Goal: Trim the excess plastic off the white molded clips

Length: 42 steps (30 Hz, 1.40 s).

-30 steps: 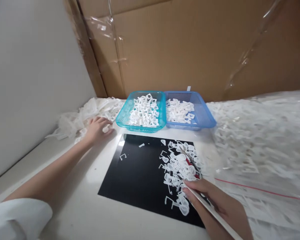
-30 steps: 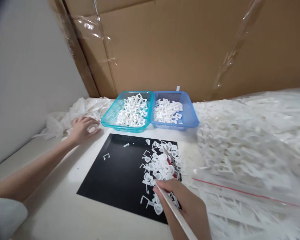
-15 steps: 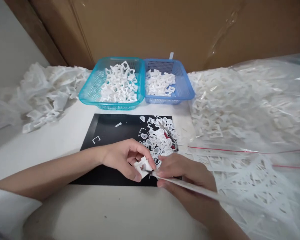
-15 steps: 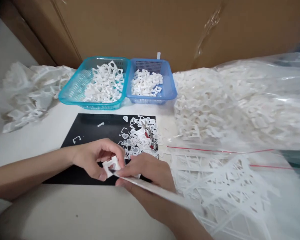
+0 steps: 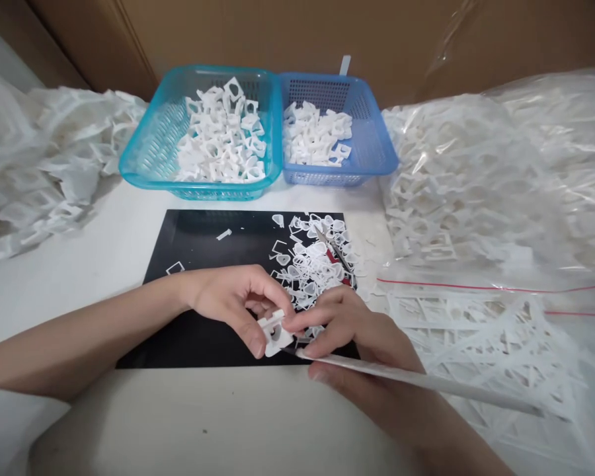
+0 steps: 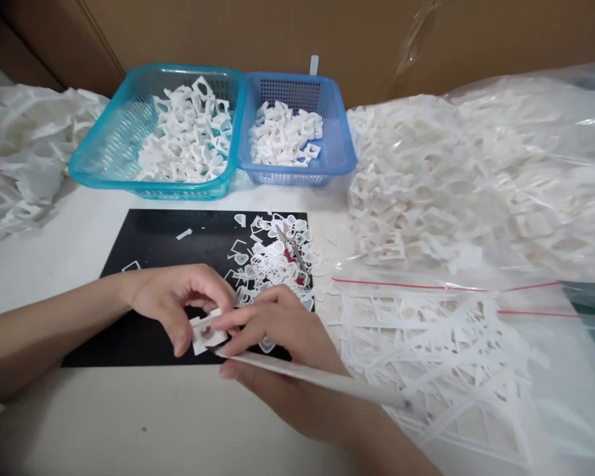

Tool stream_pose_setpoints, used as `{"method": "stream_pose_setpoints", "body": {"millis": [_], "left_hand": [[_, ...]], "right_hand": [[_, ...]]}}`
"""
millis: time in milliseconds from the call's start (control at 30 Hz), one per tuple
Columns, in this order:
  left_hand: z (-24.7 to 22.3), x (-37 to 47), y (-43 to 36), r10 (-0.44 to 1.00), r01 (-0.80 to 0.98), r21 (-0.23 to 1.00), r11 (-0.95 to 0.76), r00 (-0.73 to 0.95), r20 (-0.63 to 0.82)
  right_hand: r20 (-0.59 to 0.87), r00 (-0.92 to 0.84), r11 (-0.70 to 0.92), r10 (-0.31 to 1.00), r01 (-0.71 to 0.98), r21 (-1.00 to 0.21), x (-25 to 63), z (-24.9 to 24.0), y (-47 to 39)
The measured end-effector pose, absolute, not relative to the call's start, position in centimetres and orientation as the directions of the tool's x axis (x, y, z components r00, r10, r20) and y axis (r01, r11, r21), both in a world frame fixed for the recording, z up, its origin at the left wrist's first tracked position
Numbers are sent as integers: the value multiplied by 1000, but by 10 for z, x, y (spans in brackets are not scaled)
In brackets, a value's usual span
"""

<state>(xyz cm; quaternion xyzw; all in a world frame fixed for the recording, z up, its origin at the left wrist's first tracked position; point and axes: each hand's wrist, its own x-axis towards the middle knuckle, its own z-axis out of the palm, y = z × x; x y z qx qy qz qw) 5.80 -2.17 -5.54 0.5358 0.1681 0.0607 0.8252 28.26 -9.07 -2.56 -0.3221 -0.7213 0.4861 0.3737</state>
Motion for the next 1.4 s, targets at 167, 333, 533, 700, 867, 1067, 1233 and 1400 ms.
{"method": "stream_pose_setpoints", "body": {"millis": [167, 333, 533, 700, 867, 1067, 1233, 1400], "left_hand": [[-56, 56, -23, 295, 98, 911, 402, 927, -230], [-55, 57, -24, 271, 105, 833, 544, 917, -293], [-59, 58, -23, 337, 16, 793, 610, 900, -277], [-59, 58, -21, 374, -24, 841, 540, 902, -214], [-59, 58, -21, 360, -28, 830, 557, 909, -210], [-57, 59, -22, 334, -24, 789, 614, 913, -233], [-52, 61, -23, 295, -16, 803, 595, 934, -201], [-56, 60, -24, 335, -60, 804, 591, 926, -177]], "right_hand": [[176, -592, 320, 787, 147, -936, 282, -22, -93], [157, -536, 298, 829, 186, -936, 281, -25, -95], [162, -475, 263, 865, 155, -952, 282, -31, -96], [137, -439, 211, 888, 126, -969, 281, -33, -97], [178, -394, 246, 902, 128, -961, 278, -34, -97], [357, -413, 511, 838, 362, -780, 275, -35, -99], [674, -235, 663, 700, 563, -493, 276, -46, -94], [609, -36, 456, 792, 698, -552, 289, -39, -85]]}}
